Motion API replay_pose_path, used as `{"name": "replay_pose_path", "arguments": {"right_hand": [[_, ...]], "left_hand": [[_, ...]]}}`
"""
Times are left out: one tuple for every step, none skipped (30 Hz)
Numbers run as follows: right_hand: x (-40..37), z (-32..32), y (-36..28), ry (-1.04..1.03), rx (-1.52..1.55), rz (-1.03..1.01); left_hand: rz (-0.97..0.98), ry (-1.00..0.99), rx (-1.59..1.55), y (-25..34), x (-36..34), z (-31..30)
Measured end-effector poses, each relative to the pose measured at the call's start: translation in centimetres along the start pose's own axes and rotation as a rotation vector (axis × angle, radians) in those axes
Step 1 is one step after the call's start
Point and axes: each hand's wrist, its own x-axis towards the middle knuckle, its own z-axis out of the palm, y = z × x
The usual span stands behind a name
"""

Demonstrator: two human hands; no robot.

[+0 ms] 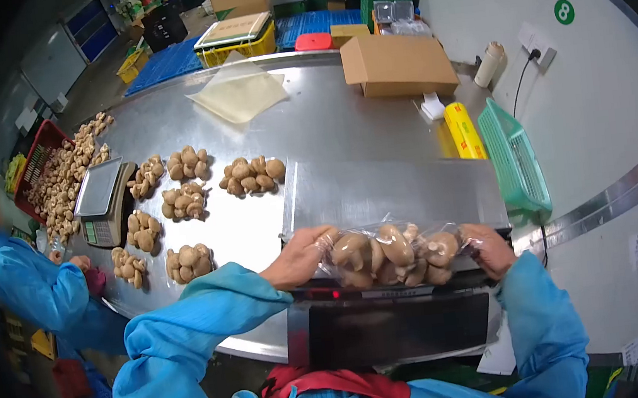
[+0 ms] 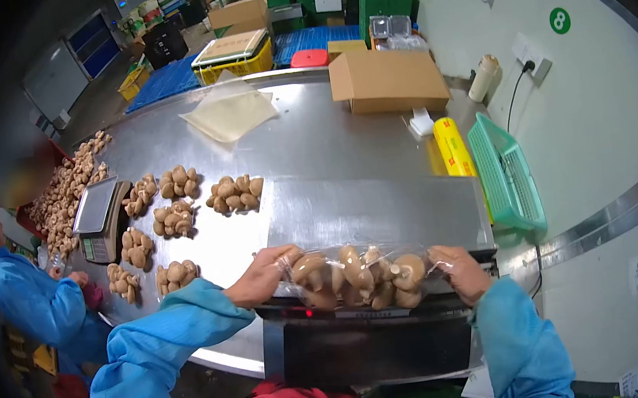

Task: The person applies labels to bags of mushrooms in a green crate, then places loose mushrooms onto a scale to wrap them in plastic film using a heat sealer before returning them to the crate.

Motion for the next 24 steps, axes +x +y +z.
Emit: {"name": "replay_pose_path", "arguments": {"right_hand": [[-1.7, 0.3, -1.1, 0.002, -0.043, 0.029], [-3.1, 1.1, -1.2, 0.038, 0.095, 0.111], [-4.4, 1.8, -0.6, 0.076, 0.234, 0.201], [-5.6, 1.0, 2.3, 0.077, 0.288, 0.264], [-6.9, 1.0, 4.7, -0.027, 0.408, 0.415], [-8.0, 2.2, 7.6, 0.025, 0.505, 0.491], [-8.8, 3.3, 10.5, 0.080, 0.599, 0.562], [-9.5, 3.2, 13.1, 0.096, 0.602, 0.569], [-10.3, 3.1, 14.8, 0.114, 0.606, 0.576], [-11.1, 3.2, 14.7, 0.089, 0.646, 0.496], [-11.4, 1.7, 17.8, -0.060, 0.782, 0.449], [-11.9, 3.3, 16.9, 0.043, 0.802, 0.458], [-12.2, 4.8, 15.8, 0.146, 0.818, 0.462], [-12.7, 5.2, 16.6, 0.084, 0.914, 0.324], [-13.1, 6.1, 16.6, 0.099, 0.923, 0.312], [-13.2, 7.2, 16.2, 0.136, 0.871, 0.270], [-13.3, 8.6, 15.4, 0.173, 0.817, 0.226], [-13.3, 11.2, 14.3, 0.406, 0.590, 0.106], [-13.3, 11.7, 15.3, 0.423, 0.595, 0.096], [-12.9, 11.8, 17.2, 0.550, 0.251, 0.068], [-12.8, 12.6, 17.4, 0.668, -0.098, 0.047], [-12.7, 14.0, 16.9, 0.765, -0.064, -0.036], [-13.0, 14.6, 17.4, 0.781, -0.064, -0.035], [-13.2, 15.3, 17.7, 0.874, 0.028, -0.093]], "left_hand": [[0.003, 0.000, -0.187, 0.4, -1.2, 0.4], [-0.054, 0.003, -0.394, 0.1, -2.6, 1.2], [-0.080, -0.003, -0.408, -0.8, -3.9, 2.2], [-0.301, 0.024, -0.546, -2.0, -5.2, 3.2], [-0.523, 0.053, -0.679, -3.4, -6.6, 4.3], [-0.618, 0.067, -0.818, -6.6, -7.4, 5.8], [-0.662, 0.101, -0.880, -9.9, -8.5, 7.5], [-0.699, 0.105, -0.893, -10.8, -9.3, 8.2], [-0.736, 0.107, -0.905, -11.3, -10.0, 8.7], [-0.682, 0.116, -0.942, -11.4, -10.5, 8.8], [-0.628, 0.123, -0.976, -11.5, -11.0, 8.6], [-0.559, 0.120, -0.939, -12.1, -11.3, 8.2], [-0.562, 0.105, -0.932, -11.9, -11.7, 8.1], [-0.497, 0.154, -0.969, -11.5, -12.1, 8.0], [-0.434, 0.200, -1.002, -11.4, -12.5, 7.9], [-0.465, 0.297, -1.029, -11.7, -12.6, 8.1], [-0.466, 0.277, -1.018, -11.9, -12.7, 8.3], [-0.359, 0.333, -0.695, -12.0, -12.9, 8.5], [-0.245, 0.381, -0.375, -12.4, -13.1, 8.7], [-0.151, 0.421, -0.276, -14.5, -12.8, 8.9], [-0.145, 0.402, -0.274, -14.6, -12.9, 8.9], [-0.071, 0.436, -0.149, -14.5, -12.6, 9.1], [0.006, 0.469, -0.025, -14.4, -12.4, 9.1], [0.077, 0.534, -0.014, -14.7, -12.3, 9.0]]}}
